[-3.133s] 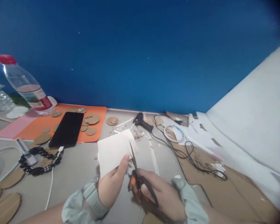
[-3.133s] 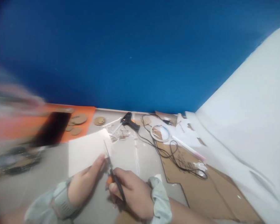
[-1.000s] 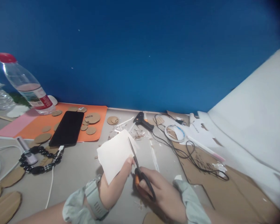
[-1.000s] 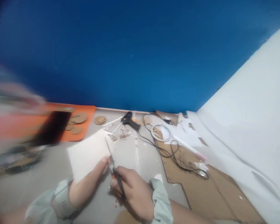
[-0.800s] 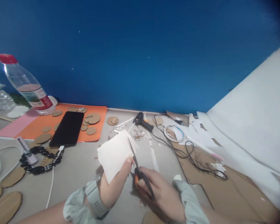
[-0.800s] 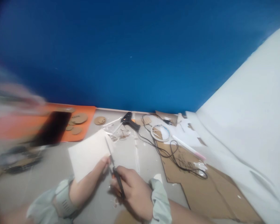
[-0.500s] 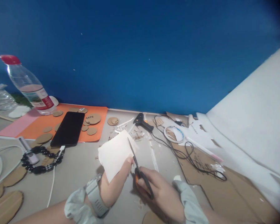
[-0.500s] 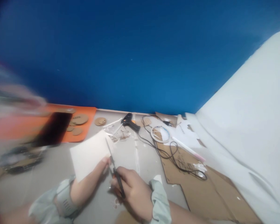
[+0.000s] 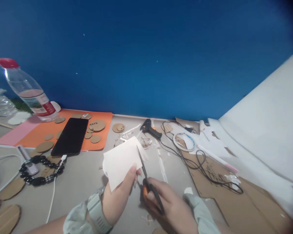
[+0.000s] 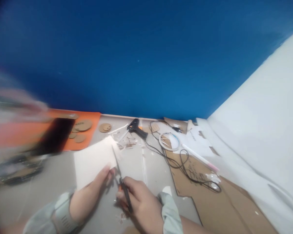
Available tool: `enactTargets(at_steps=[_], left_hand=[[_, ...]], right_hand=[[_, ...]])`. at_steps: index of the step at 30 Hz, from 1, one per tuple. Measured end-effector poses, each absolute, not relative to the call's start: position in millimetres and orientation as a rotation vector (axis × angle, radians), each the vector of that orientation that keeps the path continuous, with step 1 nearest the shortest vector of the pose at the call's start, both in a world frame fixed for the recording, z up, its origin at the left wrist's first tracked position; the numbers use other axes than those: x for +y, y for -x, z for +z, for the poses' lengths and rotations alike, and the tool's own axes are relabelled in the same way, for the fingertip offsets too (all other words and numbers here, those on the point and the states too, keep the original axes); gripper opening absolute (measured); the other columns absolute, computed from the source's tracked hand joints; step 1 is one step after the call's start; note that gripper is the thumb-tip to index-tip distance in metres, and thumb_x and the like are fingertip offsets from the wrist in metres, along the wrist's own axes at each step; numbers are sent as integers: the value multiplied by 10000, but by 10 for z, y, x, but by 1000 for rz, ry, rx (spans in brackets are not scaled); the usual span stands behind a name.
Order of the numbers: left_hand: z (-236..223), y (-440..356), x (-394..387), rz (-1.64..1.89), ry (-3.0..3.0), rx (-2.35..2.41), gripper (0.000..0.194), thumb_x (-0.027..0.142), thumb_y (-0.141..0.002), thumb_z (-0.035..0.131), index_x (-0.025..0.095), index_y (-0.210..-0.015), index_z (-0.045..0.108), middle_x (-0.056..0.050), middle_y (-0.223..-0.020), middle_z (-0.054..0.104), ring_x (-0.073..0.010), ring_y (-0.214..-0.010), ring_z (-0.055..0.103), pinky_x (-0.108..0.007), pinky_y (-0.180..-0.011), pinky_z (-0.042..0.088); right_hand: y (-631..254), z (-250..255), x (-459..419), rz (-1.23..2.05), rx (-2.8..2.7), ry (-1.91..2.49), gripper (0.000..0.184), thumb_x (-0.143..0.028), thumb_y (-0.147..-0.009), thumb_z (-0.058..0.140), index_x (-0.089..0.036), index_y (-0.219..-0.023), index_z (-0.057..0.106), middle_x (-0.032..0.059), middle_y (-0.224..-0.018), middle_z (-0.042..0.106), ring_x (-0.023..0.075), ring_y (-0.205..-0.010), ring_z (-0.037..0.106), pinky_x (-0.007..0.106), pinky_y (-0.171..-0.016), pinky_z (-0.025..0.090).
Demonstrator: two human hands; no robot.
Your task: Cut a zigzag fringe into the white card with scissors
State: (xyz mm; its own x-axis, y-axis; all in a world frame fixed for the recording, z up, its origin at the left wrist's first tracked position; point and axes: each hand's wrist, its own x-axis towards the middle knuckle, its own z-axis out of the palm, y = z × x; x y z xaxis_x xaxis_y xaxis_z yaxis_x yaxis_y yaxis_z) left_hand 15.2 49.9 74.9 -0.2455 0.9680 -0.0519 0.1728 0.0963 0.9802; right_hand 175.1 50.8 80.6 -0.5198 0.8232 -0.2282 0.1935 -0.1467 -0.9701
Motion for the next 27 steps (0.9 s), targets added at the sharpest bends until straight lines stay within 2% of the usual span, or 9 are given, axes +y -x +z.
enactTargets(at_steps=[4, 8, 12, 18, 22, 27], left_hand=[[743, -108, 511, 1128, -1214, 1588, 399, 517, -810, 502, 226, -602, 679, -21, -643, 707, -209, -701, 682, -307, -813, 524], [723, -71, 520, 987, -1098, 1701, 487, 619, -784, 477, 219, -586, 672, -33, -661, 725, -248, -745, 685, -352, -833, 508], [718, -43, 559, 1068, -1162, 1645, 471, 588, -805, 475, 190, -646, 672, -57, -710, 734, -253, -780, 680, -354, -865, 491], [752, -25, 594, 1149, -1379, 1554, 441, 514, -848, 456, 148, -925, 690, -107, -1041, 706, -286, -1043, 607, -408, -1039, 349], [743, -20, 581, 1098, -1425, 1551, 481, 526, -858, 429, 137, -985, 682, -122, -1062, 696, -301, -1080, 587, -429, -1056, 319], [706, -18, 566, 1096, -1427, 1521, 457, 517, -859, 437, 163, -995, 691, -95, -1078, 699, -280, -1082, 593, -390, -1051, 333]], right_hand=[[-1770, 823, 522, 1786, -1635, 1094, 455, -613, -847, 456, -193, -679, 401, -59, -585, 354, 105, -550, 332, 226, -501, 290], [-1797, 866, 525, 1808, -1662, 1109, 462, -634, -832, 461, -183, -732, 446, -42, -621, 394, 113, -578, 374, 223, -529, 336], [-1791, 898, 538, 1787, -1744, 1087, 587, -756, -740, 435, -171, -729, 486, -22, -617, 443, 122, -560, 428, 228, -508, 377], [-1800, 901, 566, 1782, -1798, 1067, 590, -742, -753, 437, -158, -716, 514, -6, -621, 482, 122, -560, 458, 226, -508, 403], [-1815, 873, 568, 1822, -1795, 1039, 564, -710, -783, 439, -153, -742, 520, -11, -607, 481, 113, -521, 457, 215, -473, 389], [-1813, 847, 583, 1880, -1768, 1013, 568, -708, -770, 467, -145, -739, 527, -14, -598, 465, 120, -539, 461, 230, -512, 397]])
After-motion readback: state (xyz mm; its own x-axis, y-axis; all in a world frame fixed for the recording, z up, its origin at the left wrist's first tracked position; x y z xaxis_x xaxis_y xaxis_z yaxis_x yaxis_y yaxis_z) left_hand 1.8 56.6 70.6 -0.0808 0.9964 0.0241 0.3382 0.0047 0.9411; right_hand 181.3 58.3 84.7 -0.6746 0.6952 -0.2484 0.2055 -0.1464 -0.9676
